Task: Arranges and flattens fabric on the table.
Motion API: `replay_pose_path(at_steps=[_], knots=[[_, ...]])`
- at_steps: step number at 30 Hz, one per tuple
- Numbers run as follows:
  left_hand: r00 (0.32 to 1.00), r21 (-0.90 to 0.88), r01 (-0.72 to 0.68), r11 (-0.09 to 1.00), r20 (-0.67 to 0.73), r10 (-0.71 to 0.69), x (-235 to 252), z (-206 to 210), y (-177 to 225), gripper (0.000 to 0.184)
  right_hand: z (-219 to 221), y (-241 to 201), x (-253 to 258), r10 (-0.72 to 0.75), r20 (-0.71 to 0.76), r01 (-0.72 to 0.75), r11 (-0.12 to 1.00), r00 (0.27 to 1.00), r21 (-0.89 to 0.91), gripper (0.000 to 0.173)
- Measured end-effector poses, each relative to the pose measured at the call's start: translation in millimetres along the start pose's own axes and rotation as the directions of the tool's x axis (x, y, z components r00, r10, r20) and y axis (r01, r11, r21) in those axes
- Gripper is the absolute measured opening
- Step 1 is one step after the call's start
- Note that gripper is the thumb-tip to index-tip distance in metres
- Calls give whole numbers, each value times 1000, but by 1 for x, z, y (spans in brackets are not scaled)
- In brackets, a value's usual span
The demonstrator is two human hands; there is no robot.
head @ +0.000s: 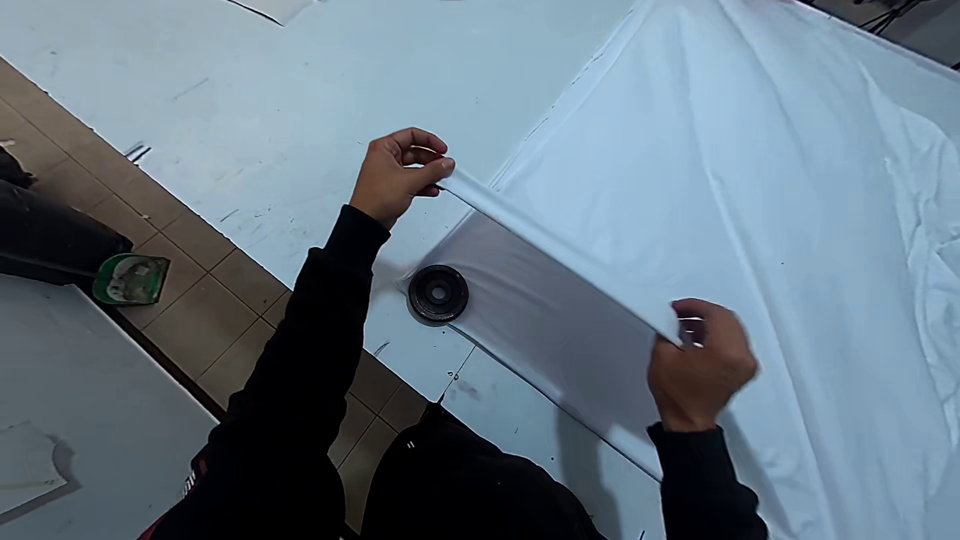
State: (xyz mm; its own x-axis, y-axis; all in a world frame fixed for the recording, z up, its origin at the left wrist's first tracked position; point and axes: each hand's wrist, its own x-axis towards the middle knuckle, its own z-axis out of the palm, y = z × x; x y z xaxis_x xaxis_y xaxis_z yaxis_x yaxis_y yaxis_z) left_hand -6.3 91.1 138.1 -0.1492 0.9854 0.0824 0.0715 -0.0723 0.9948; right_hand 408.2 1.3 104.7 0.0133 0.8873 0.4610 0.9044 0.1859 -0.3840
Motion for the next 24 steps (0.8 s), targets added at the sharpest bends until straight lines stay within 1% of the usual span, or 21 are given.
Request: replay_pose_path(at_steps=[1, 2, 3, 5, 6, 8, 9, 11, 15, 18, 24], knots=[[1000, 46, -28, 999, 8, 27, -6, -4, 1, 28, -6, 1, -6, -34, -51, 34, 999, 998, 4, 25], [999, 114, -37, 993, 22, 34, -14, -9, -4, 28, -5, 5, -16, -61, -53, 61, 998, 997, -1, 24], [1000, 186, -14, 983, 27, 9, -22, -15, -15, 29, 3, 11, -32, -78, 8, 78, 997, 997, -7, 24], [990, 309, 131, 942, 10, -141, -47, -22, -59, 27, 31, 32, -76, -83, 218, 88, 996, 972, -11, 21], [975, 357, 211, 910, -6, -224, -59, -24, -85, 26, 48, 44, -96, -79, 285, 87, 996, 955, -14, 20], [934, 414, 342, 844, -52, -353, -77, -27, -127, 24, 72, 62, -125, -71, 321, 85, 996, 944, -28, 19], [921, 428, 377, 822, -75, -383, -84, -28, -138, 22, 77, 65, -131, -64, 314, 77, 997, 947, -29, 20], [911, 437, 403, 804, -101, -401, -91, -29, -143, 19, 74, 65, -133, -64, 299, 74, 997, 952, -23, 21], [929, 435, 368, 822, -123, -350, -94, -28, -139, 18, 62, 68, -131, -86, 288, 92, 996, 954, -5, 20], [931, 423, 362, 830, -122, -344, -96, -26, -141, 17, 55, 71, -136, -86, 293, 88, 996, 952, 8, 20], [928, 417, 371, 830, -144, -343, -99, -26, -154, 15, 63, 77, -146, -98, 346, 100, 995, 933, 10, 21]])
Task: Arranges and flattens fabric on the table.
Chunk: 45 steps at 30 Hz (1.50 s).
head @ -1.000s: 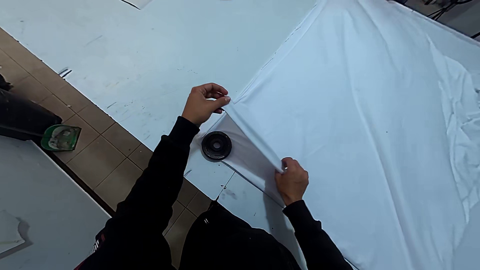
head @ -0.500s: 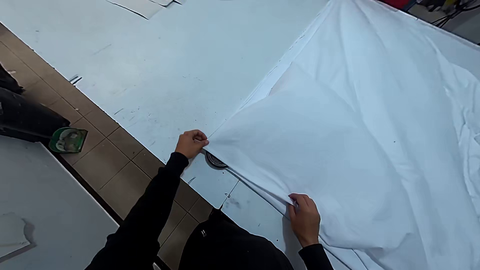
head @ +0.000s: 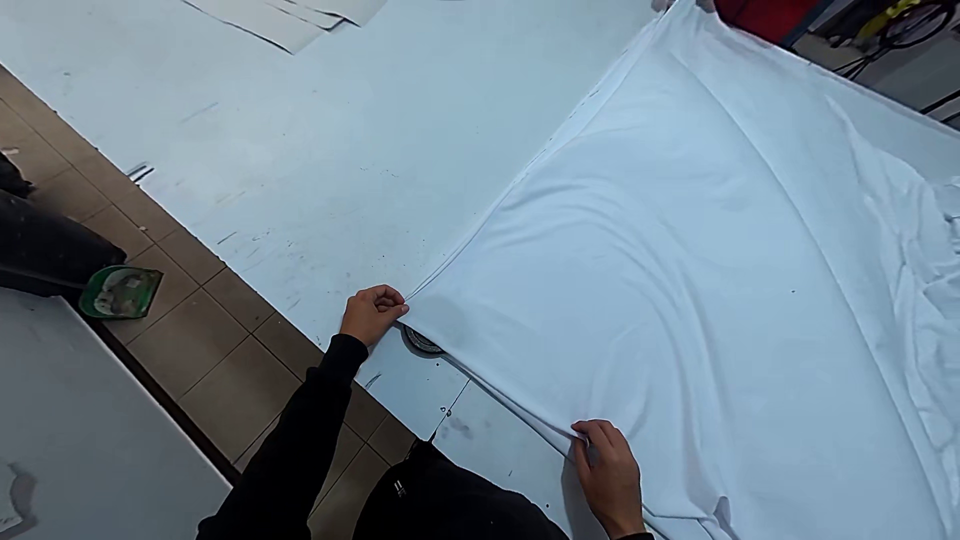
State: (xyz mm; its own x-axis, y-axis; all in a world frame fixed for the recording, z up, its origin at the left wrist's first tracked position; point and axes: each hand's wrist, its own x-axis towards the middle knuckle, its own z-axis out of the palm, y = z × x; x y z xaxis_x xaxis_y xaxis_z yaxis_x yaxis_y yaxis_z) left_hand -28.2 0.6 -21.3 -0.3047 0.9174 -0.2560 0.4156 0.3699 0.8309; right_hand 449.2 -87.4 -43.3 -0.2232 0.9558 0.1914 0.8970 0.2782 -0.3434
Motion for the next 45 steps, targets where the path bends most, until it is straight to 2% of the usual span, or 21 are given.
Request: replay_pose_path(at_steps=[3, 6, 8, 12, 16, 19, 22, 27, 30, 34, 38, 42, 45], knots=[[1000, -31, 22, 999, -2, -22, 0, 0, 0, 16, -4, 1, 6, 4, 73, -4, 1000, 997, 3, 22], [999, -33, 30, 999, 12, -30, -2, -2, 4, 15, -15, -4, 24, 15, 178, -17, 1000, 984, 7, 40], [1000, -23, 24, 999, 14, -24, -3, -2, 6, 15, -19, -15, 46, 2, 190, -10, 999, 982, 41, 44], [1000, -17, 0, 1000, -28, 0, -7, 1, 2, 13, -7, -54, 97, -71, 221, 36, 987, 973, 159, 35], [999, -51, 8, 999, -48, -10, -6, 1, 1, 13, 27, -107, 138, -225, 287, 145, 950, 931, 275, 24], [999, -64, 1, 998, -43, -4, -6, 1, -1, 12, 48, -149, 146, -347, 326, 231, 910, 879, 343, 20], [999, -77, 21, 997, -33, -24, -5, 1, 0, 14, 60, -186, 136, -383, 395, 240, 900, 835, 364, 24], [999, -123, 27, 992, -26, -30, -2, 1, 2, 14, 74, -220, 119, -297, 438, 205, 948, 849, 244, 43], [998, -130, -57, 990, -38, 53, -1, 1, -7, 16, 79, -230, 118, -214, 446, 165, 975, 869, 145, 45], [990, -129, -143, 981, -30, 141, 5, 3, -17, 23, 80, -242, 119, -191, 434, 184, 981, 880, 59, 50], [993, -175, -114, 978, -48, 107, 6, 2, -17, 26, 84, -251, 115, -151, 353, 171, 985, 923, -25, 49], [994, -218, -108, 970, -36, 102, 7, -3, -10, 23, 74, -255, 124, -13, 490, 48, 997, 872, -61, 51], [993, -224, -114, 968, -29, 110, 10, -5, -8, 22, 70, -257, 132, -34, 500, 68, 996, 865, -51, 44]])
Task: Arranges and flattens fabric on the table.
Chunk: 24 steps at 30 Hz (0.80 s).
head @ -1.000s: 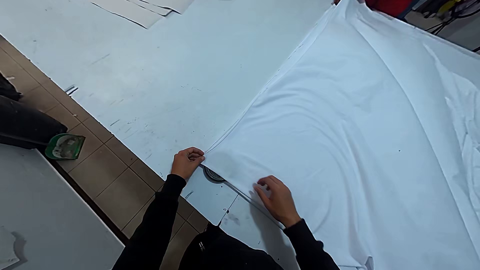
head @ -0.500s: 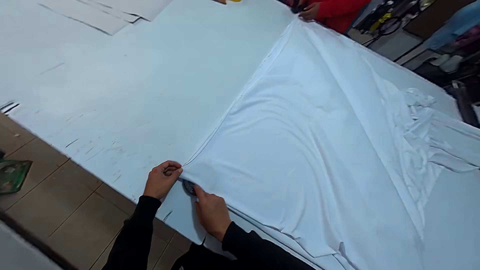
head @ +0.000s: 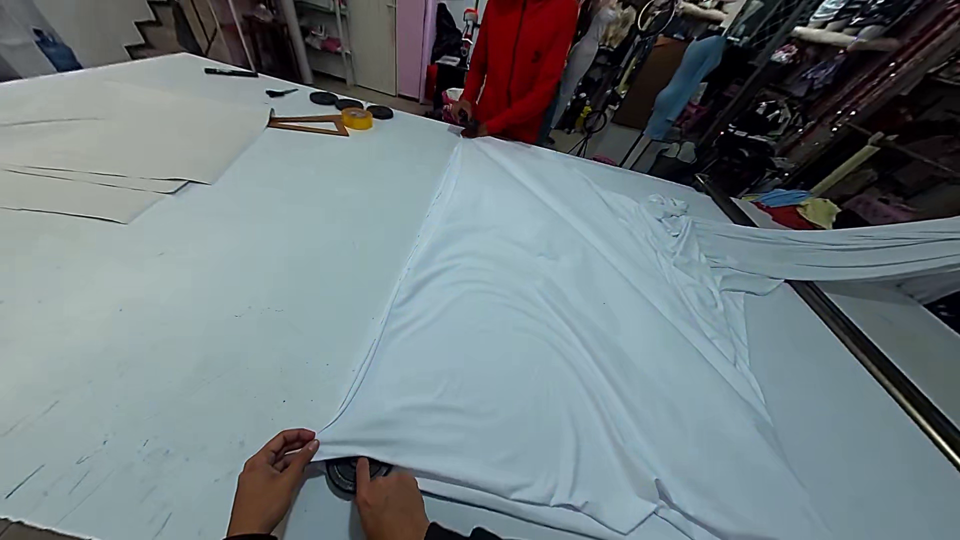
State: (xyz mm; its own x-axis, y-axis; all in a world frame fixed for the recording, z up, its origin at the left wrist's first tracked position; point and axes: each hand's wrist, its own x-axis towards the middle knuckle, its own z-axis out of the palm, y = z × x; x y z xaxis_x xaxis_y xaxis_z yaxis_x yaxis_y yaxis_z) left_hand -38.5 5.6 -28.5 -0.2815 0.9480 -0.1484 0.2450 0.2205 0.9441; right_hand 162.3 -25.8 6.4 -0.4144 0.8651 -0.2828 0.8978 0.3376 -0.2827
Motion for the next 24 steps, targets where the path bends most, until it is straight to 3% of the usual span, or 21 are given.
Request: replay_pose_path(at_steps=[4, 7, 12, 16, 20, 24], knots=[[1000, 72, -13, 997, 16, 12, -2, -2, 3, 22, -21, 5, 1, -54, 103, 48, 997, 993, 66, 37], [998, 242, -43, 969, 46, 33, -8, -1, 13, 19, -42, 17, -26, -106, 239, 45, 967, 965, 249, 44], [998, 404, -56, 913, 5, 59, -13, 10, 5, 10, -37, 62, -104, -174, 289, -95, 686, 941, 721, 51], [992, 442, -101, 891, -27, 126, -17, 17, -1, 10, -28, 89, -170, -69, 272, -199, 518, 960, 832, 50], [973, 509, -202, 837, 5, 232, -23, 22, 0, 16, -14, 117, -213, 32, 136, -128, 606, 990, 785, 54], [977, 522, -172, 835, -19, 213, -26, 25, 0, 28, 12, 133, -227, 43, -66, -9, 895, 997, 446, 54]])
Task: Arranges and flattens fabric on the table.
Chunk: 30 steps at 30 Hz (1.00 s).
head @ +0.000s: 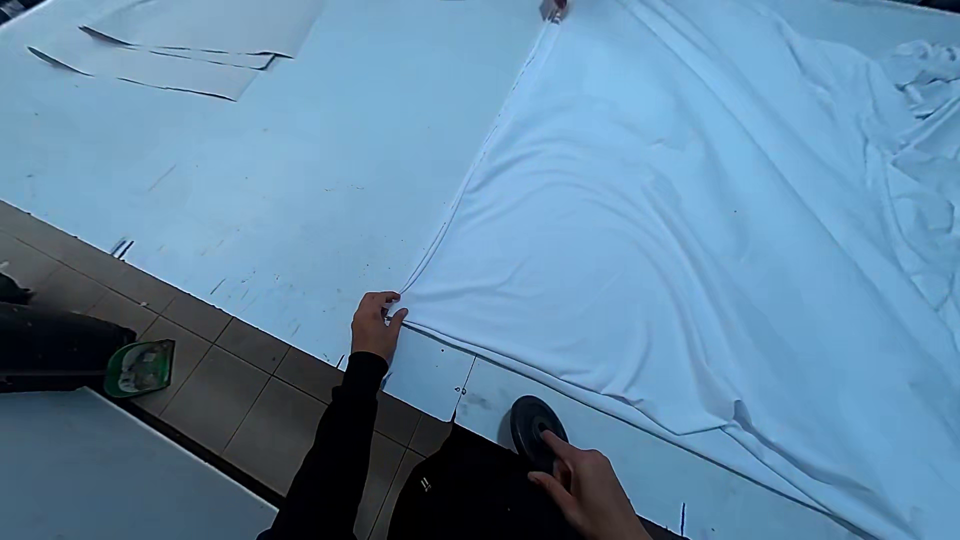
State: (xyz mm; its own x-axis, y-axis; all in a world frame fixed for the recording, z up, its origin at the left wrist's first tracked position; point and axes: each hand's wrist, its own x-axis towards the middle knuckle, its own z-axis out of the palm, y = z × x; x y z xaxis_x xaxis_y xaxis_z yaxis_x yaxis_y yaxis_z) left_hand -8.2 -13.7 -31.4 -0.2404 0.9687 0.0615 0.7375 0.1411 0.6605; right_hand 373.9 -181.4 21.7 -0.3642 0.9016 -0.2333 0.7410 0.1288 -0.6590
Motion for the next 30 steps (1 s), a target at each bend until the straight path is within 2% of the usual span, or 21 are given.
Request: replay_pose_path(at_steps=[3, 6, 8, 10, 12, 13, 15, 17, 19, 21, 25, 30], knots=[[991, -73, 136, 988, -7, -137, 3, -2, 3, 25, 15, 9, -1, -12, -42, 0, 957, 999, -289, 52], [976, -37, 215, 976, 34, -214, 9, -11, 8, 20, 23, 9, 3, -19, -49, -5, 899, 999, -439, 48], [976, 2, 206, 978, 65, -206, 13, -19, 11, 18, 17, -6, 9, 115, 67, -71, 884, 991, -462, 44], [977, 32, 184, 982, 101, -187, 17, -26, 19, 20, -1, -25, 25, 275, 231, -151, 884, 933, -443, 35], [977, 50, 168, 985, 124, -173, 19, -31, 24, 20, -18, -41, 43, 307, 311, -170, 901, 900, -398, 33], [975, 58, 172, 983, 134, -179, 18, -33, 27, 19, -21, -45, 52, 274, 275, -159, 913, 922, -375, 34], [971, 61, 186, 981, 142, -193, 18, -37, 30, 15, -13, -46, 76, 150, 60, -122, 936, 987, -330, 31], [970, 53, 192, 980, 140, -198, 17, -38, 31, 14, 0, -46, 108, 34, -152, -76, 958, 988, -277, 24], [971, 45, 184, 982, 147, -189, 16, -39, 31, 15, 11, -46, 137, -39, -261, -26, 970, 965, -241, 24], [971, 33, 178, 984, 155, -181, 15, -40, 33, 15, 20, -44, 157, -92, -300, 9, 964, 950, -267, 23], [976, -22, 139, 990, 172, -133, 17, -47, 37, 16, 29, -34, 170, -106, -305, -5, 939, 947, -343, 9], [964, -113, 129, 985, 247, -98, 28, -48, 27, 18, 24, -24, 163, -186, -406, 71, 957, 894, -282, 15]])
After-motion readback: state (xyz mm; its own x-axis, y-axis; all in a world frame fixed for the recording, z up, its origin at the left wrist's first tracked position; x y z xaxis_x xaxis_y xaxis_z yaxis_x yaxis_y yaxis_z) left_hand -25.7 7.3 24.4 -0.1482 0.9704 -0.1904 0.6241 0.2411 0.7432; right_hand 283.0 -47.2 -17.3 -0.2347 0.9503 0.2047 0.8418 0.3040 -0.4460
